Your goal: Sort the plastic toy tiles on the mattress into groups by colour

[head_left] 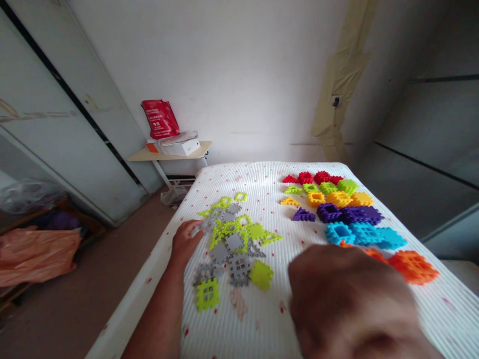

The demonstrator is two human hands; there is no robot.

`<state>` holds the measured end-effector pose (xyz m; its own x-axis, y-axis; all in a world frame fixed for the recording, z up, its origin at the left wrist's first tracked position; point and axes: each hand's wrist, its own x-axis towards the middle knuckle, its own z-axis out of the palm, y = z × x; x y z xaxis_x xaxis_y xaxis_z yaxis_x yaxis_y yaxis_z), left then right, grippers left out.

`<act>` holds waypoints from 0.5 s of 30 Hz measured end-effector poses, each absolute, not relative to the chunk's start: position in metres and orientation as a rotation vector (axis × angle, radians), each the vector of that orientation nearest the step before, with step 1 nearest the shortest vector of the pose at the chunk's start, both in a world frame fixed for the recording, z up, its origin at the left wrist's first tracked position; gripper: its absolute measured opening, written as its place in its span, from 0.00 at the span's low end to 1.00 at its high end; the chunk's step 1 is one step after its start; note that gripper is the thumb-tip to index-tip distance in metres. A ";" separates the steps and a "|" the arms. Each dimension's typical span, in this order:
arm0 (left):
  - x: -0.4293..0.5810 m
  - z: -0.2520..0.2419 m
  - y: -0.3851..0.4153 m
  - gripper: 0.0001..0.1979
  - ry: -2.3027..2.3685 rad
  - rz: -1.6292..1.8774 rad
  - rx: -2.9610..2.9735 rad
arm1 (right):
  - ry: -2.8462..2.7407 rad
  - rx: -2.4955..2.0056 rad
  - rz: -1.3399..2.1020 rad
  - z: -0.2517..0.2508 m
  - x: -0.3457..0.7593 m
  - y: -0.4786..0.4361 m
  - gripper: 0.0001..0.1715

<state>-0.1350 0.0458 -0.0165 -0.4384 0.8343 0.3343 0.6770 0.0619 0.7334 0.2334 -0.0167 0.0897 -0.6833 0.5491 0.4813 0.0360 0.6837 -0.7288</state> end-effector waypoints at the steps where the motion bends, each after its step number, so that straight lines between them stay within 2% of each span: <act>1: -0.135 -0.018 0.047 0.20 2.143 1.303 1.564 | -2.200 -0.422 0.900 0.102 0.215 0.002 0.08; 4: -0.137 -0.022 0.049 0.20 2.101 1.256 1.575 | -2.296 -0.451 0.687 0.105 0.163 0.046 0.13; 10: -0.136 -0.024 0.051 0.20 2.062 1.223 1.575 | -2.642 -0.615 0.236 0.029 0.115 0.065 0.16; 15: -0.130 -0.023 0.052 0.20 2.024 1.209 1.587 | -2.717 -0.699 0.143 0.002 0.111 0.073 0.13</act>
